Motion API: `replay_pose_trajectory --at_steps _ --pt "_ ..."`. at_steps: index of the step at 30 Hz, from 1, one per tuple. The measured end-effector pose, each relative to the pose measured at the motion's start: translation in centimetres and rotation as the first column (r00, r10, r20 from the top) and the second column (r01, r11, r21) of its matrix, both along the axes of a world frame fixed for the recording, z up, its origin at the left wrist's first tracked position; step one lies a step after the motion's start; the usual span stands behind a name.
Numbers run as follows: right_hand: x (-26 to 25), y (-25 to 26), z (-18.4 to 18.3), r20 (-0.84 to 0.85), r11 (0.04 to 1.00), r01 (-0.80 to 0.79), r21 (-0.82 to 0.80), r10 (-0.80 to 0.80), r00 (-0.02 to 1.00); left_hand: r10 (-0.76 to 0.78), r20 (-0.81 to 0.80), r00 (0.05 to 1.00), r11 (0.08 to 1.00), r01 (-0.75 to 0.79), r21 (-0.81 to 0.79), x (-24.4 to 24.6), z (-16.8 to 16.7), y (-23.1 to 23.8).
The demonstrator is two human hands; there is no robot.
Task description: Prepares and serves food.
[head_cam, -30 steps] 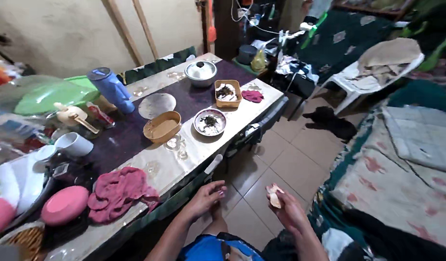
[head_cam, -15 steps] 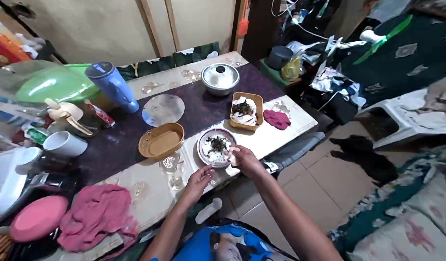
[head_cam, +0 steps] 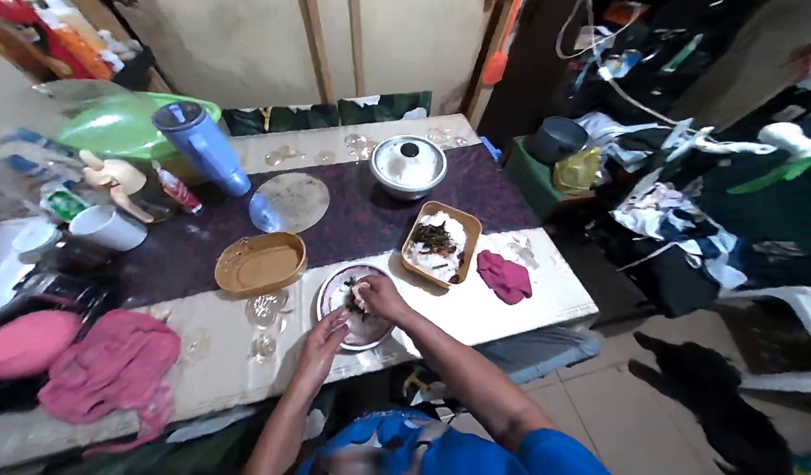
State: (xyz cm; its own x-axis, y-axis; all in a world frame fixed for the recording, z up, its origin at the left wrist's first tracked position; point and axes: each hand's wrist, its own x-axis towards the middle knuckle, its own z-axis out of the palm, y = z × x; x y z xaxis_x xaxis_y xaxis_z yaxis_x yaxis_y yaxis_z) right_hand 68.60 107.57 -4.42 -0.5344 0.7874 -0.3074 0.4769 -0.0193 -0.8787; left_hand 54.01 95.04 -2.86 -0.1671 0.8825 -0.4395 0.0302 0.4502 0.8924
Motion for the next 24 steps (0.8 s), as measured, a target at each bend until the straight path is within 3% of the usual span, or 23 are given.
replay_pose_trajectory --at_steps 4,7,9,13,19,21,24 --pt "0.0 1.5 0.8 0.098 0.987 -0.151 0.047 0.146 0.984 0.037 -0.056 0.998 0.999 -0.039 -0.028 -0.2 0.1 -0.3" --pt "0.3 2.5 1.4 0.12 0.987 -0.153 0.053 0.145 0.982 -0.046 -0.216 0.975 0.999 0.048 0.002 -0.7 -0.1 0.6" --pt "0.5 3.0 1.9 0.14 0.989 -0.141 0.047 0.133 0.981 -0.149 -0.393 0.907 0.988 0.155 -0.017 -1.1 -0.1 1.8" --pt "0.7 3.7 2.3 0.173 0.996 -0.079 0.053 0.068 0.982 -0.339 -0.648 0.682 0.916 0.397 -0.061 -0.6 -0.3 5.2" --pt "2.0 3.1 2.0 0.201 0.998 -0.027 0.062 0.014 0.979 -0.561 -0.714 0.419 0.764 0.594 -0.251 0.6 -1.1 8.6" --pt "2.4 2.8 2.3 0.225 0.999 -0.041 0.02 0.035 0.974 -0.584 -0.707 0.399 0.745 0.609 -0.271 0.4 -1.1 8.5" --pt "2.6 2.5 2.9 0.255 0.994 -0.112 -0.007 0.11 0.96 -0.544 -0.699 0.465 0.781 0.586 -0.217 -0.6 -0.1 7.9"
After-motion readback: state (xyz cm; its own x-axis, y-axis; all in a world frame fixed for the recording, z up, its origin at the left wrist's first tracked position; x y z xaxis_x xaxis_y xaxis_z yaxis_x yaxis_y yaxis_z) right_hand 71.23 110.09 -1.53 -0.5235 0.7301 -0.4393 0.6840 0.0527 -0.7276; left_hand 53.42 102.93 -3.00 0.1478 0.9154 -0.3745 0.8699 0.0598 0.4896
